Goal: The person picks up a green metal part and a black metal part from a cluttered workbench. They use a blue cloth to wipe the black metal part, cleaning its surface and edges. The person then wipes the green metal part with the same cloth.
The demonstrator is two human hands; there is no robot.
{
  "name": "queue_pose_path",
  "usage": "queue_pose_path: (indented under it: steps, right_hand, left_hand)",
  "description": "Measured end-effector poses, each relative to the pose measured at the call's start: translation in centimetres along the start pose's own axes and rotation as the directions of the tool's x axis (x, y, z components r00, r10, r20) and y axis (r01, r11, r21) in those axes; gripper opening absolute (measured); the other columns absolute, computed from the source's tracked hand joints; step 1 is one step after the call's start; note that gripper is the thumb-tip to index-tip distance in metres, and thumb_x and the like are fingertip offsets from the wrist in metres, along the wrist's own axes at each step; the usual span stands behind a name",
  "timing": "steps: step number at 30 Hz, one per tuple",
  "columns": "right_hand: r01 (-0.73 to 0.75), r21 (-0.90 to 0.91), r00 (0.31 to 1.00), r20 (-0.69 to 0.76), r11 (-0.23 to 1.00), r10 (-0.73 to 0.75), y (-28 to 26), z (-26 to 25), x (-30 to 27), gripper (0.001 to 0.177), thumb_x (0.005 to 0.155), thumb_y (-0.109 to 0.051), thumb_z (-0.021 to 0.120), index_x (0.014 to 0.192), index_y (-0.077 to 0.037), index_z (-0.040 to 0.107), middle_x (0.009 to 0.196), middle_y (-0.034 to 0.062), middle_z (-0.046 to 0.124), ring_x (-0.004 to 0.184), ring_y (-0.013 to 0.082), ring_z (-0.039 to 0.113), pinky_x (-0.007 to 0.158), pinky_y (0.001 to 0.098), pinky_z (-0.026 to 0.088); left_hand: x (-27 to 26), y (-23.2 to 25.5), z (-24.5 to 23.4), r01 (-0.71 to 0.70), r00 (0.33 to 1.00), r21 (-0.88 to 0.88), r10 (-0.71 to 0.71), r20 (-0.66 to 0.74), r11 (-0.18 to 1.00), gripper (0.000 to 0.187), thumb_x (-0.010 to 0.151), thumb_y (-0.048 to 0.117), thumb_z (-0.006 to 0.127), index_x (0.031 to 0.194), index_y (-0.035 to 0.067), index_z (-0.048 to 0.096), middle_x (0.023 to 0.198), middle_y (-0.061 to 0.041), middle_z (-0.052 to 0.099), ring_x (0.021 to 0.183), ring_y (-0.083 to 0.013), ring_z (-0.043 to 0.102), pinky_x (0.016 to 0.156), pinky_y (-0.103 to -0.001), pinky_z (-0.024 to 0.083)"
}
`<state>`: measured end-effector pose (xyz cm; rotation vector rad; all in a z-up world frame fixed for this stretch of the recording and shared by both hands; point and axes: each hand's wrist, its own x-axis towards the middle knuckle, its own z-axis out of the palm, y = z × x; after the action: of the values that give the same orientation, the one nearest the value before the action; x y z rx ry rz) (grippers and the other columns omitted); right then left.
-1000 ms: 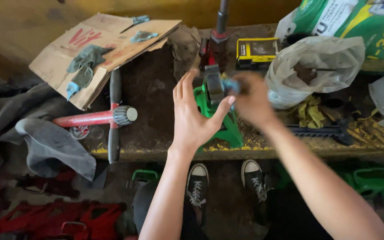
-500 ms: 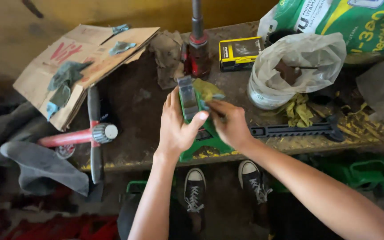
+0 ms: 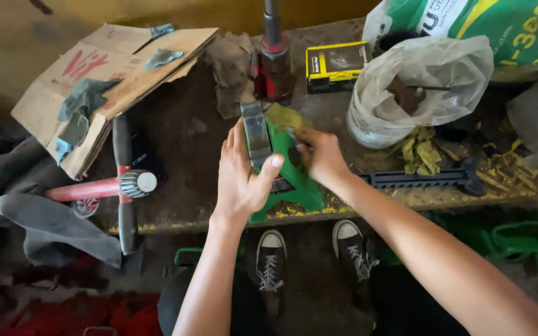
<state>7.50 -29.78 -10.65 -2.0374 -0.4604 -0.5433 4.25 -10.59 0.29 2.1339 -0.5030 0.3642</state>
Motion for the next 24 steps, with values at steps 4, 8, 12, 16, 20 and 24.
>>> queue_pose_path:
  steps: [4, 8, 12, 16, 20, 24]
  right_hand:
    - [-0.455, -0.318, 0.785, 0.298, 0.832, 0.543, 3.0, -0.5, -1.0, 0.024, 0.093, -0.009, 0.067, 0.116, -0.007, 0.074, 0.112, 0.0258, 0.071, 0.107, 0.0440, 0.069, 0.091, 0.0482, 0.056]
    - [-0.355, -0.470, 0.696, 0.443, 0.808, 0.564, 2.5, -1.2, -2.3, 0.041, 0.068, -0.006, 0.078, 0.106, 0.004, 0.066, 0.098, 0.0317, 0.067, 0.096, 0.0499, 0.064, 0.080, 0.0547, 0.055]
    - [-0.212, -0.535, 0.636, 0.559, 0.817, 0.532, 2.3, -2.1, -3.8, 0.042, 0.064, -0.008, 0.079, 0.102, 0.006, 0.066, 0.089, 0.0321, 0.067, 0.088, 0.0491, 0.067, 0.075, 0.0543, 0.057]
    - [-0.263, -0.399, 0.685, 0.564, 0.878, 0.462, -1.5, -3.5, -2.5, 0.032, 0.073, -0.023, 0.078, 0.090, 0.003, 0.071, 0.086, 0.0285, 0.070, 0.088, 0.0457, 0.070, 0.079, 0.0522, 0.057]
    - [-0.200, -0.571, 0.602, 0.569, 0.796, 0.559, 1.0, -2.8, -4.5, 0.043, 0.073, -0.033, 0.085, 0.085, 0.006, 0.071, 0.084, 0.0305, 0.069, 0.084, 0.0463, 0.069, 0.078, 0.0525, 0.056]
    - [-0.033, -0.438, 0.860, 0.445, 0.898, 0.249, -3.6, -4.2, -3.0, 0.042, 0.075, -0.028, 0.088, 0.086, 0.007, 0.069, 0.087, 0.0295, 0.070, 0.083, 0.0472, 0.068, 0.075, 0.0520, 0.054]
  left_hand:
    - [-0.1, 0.0, 0.0, 0.007, 1.000, -0.007, -0.007, 0.002, 1.000, 0.096, 0.094, 0.071, 0.056, 0.148, -0.008, 0.045, 0.133, -0.026, 0.060, 0.127, -0.0431, 0.057, 0.113, -0.050, 0.043]
    - [-0.5, -0.8, 0.1, -0.020, 1.000, 0.021, 0.021, -0.016, 1.000, 0.096, 0.095, 0.067, 0.060, 0.148, -0.011, 0.042, 0.135, -0.027, 0.059, 0.129, -0.0440, 0.056, 0.116, -0.050, 0.043]
    - [-0.2, 0.1, -0.2, 0.048, 0.998, -0.017, -0.048, 0.033, 0.999, 0.090, 0.091, 0.066, 0.061, 0.144, -0.006, 0.052, 0.131, -0.024, 0.064, 0.126, -0.0422, 0.059, 0.113, -0.048, 0.045]
    - [-0.4, -0.2, 0.0, 0.051, 0.999, 0.051, -0.050, -0.019, 0.997, 0.100, 0.091, 0.067, 0.066, 0.148, -0.012, 0.042, 0.135, -0.027, 0.060, 0.125, -0.0424, 0.057, 0.112, -0.048, 0.045]
    - [-0.5, -0.5, 0.4, 0.054, 0.998, 0.102, -0.050, -0.036, 0.993, 0.102, 0.090, 0.069, 0.069, 0.149, -0.010, 0.042, 0.134, -0.025, 0.062, 0.125, -0.0409, 0.059, 0.112, -0.048, 0.045]
    - [-0.9, -0.8, 0.5, 0.050, 0.997, 0.042, -0.048, -0.056, 0.998, 0.099, 0.094, 0.072, 0.067, 0.153, -0.005, 0.044, 0.135, -0.023, 0.062, 0.126, -0.0371, 0.062, 0.113, -0.044, 0.046]
